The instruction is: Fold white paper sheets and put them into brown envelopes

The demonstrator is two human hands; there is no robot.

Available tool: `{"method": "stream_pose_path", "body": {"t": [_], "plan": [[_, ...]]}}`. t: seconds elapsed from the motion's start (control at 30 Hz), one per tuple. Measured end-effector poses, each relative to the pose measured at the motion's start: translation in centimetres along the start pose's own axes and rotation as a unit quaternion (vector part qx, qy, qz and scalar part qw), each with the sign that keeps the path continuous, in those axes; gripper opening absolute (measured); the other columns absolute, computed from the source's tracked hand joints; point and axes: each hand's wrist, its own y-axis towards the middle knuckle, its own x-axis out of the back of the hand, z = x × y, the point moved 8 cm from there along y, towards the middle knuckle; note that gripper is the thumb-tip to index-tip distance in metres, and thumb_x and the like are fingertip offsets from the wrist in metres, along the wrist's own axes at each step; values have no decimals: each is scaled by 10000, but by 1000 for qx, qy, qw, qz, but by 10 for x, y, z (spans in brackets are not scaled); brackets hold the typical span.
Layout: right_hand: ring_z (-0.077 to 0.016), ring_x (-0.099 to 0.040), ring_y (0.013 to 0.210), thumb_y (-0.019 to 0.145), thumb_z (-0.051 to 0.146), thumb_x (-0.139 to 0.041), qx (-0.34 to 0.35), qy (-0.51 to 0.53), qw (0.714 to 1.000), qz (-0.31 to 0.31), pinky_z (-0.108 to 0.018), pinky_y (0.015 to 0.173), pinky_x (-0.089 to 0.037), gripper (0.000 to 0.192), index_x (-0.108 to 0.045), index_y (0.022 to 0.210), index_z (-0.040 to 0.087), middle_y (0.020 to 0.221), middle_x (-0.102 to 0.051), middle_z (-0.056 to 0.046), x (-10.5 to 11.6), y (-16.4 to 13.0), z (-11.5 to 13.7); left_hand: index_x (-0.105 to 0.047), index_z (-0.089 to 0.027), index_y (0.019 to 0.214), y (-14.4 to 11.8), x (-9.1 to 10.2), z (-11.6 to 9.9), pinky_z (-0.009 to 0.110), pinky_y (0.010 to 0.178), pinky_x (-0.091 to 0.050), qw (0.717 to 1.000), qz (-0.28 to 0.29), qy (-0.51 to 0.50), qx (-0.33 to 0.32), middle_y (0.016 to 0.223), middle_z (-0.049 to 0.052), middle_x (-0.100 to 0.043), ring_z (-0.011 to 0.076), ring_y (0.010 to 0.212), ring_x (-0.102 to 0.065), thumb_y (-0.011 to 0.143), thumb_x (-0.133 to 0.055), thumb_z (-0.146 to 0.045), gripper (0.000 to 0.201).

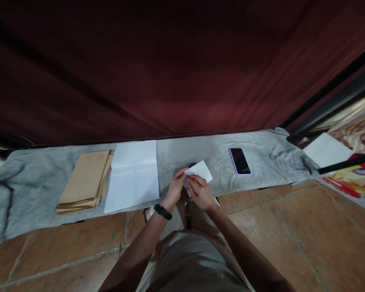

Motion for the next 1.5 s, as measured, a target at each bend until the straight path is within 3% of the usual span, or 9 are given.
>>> {"method": "stream_pose_path", "body": {"t": [0.17,0.43,0.57,0.77,0.97,1.17,1.27,1.37,1.5], "plan": [[-244,-572,1280,984,155,-469,-28,-17,999,13,-420,1085,-494,391,-663,1318,208,1353,-640,-120,-22,-16,-33,-742,-171,1094,20,16,16,430,981,-552,996,-11,93,14,1065,87,-777,232,1016,-712,897,-489,-160,321],[-256,-552,1298,988,189,-488,-34,-68,996,44,-430,1112,-451,374,-661,1319,212,1413,-609,-111,-38,-17,-41,-703,-190,1204,35,23,-3,418,1049,-516,977,-31,205,-56,1211,97,-734,245,1131,-672,910,-502,-148,359],[-254,-561,1296,1011,206,-440,-36,-53,997,35,-430,1107,-458,384,-664,1322,192,1412,-620,-111,-39,-16,-41,-651,-180,1294,2,20,-18,446,1142,-450,935,-59,311,-157,1381,116,-636,248,1298,-574,969,-426,-177,395],[-220,-504,1393,1038,245,-388,11,-32,997,70,-452,1198,-382,464,-531,1477,195,1489,-569,-100,-36,-17,-35,-429,-122,1520,-79,-18,-8,473,1233,-333,879,60,428,-201,1564,146,-476,246,1486,-394,1026,-343,-267,522],[-243,-421,1467,1046,323,-439,52,-99,986,120,-489,1232,-317,492,-468,1521,197,1585,-451,-95,-33,-29,-37,-371,-101,1560,-94,-11,0,508,1257,-271,845,77,494,-191,1606,171,-396,285,1529,-303,1009,-436,-414,637],[-242,-410,1474,1056,325,-416,26,-131,986,96,-478,1237,-301,528,-394,1562,172,1591,-440,-109,-24,-45,-53,-366,-61,1552,-100,-2,1,506,1247,-281,837,71,511,-185,1609,204,-374,302,1529,-298,1005,-450,-459,682],[-243,-438,1453,1054,313,-408,17,-115,990,78,-481,1225,-317,502,-437,1535,171,1564,-480,-120,-17,-45,-61,-420,-64,1521,-97,-4,-1,507,1229,-307,841,59,512,-166,1590,212,-406,315,1508,-344,1013,-437,-450,638],[-266,-503,1386,1042,282,-400,-17,-94,995,37,-485,1169,-388,458,-524,1462,147,1480,-563,-150,-8,-29,-73,-478,-85,1483,-88,-5,0,478,1191,-368,844,55,514,-143,1566,194,-455,300,1471,-413,1029,-388,-324,522],[-298,-635,1137,1003,273,-424,-123,-86,988,-35,-464,1004,-509,419,-630,1332,114,1203,-685,-192,-1,1,-97,-527,-140,1449,-75,-4,2,463,1150,-413,829,74,537,-139,1539,154,-506,279,1427,-475,985,-362,-135,492]]}}
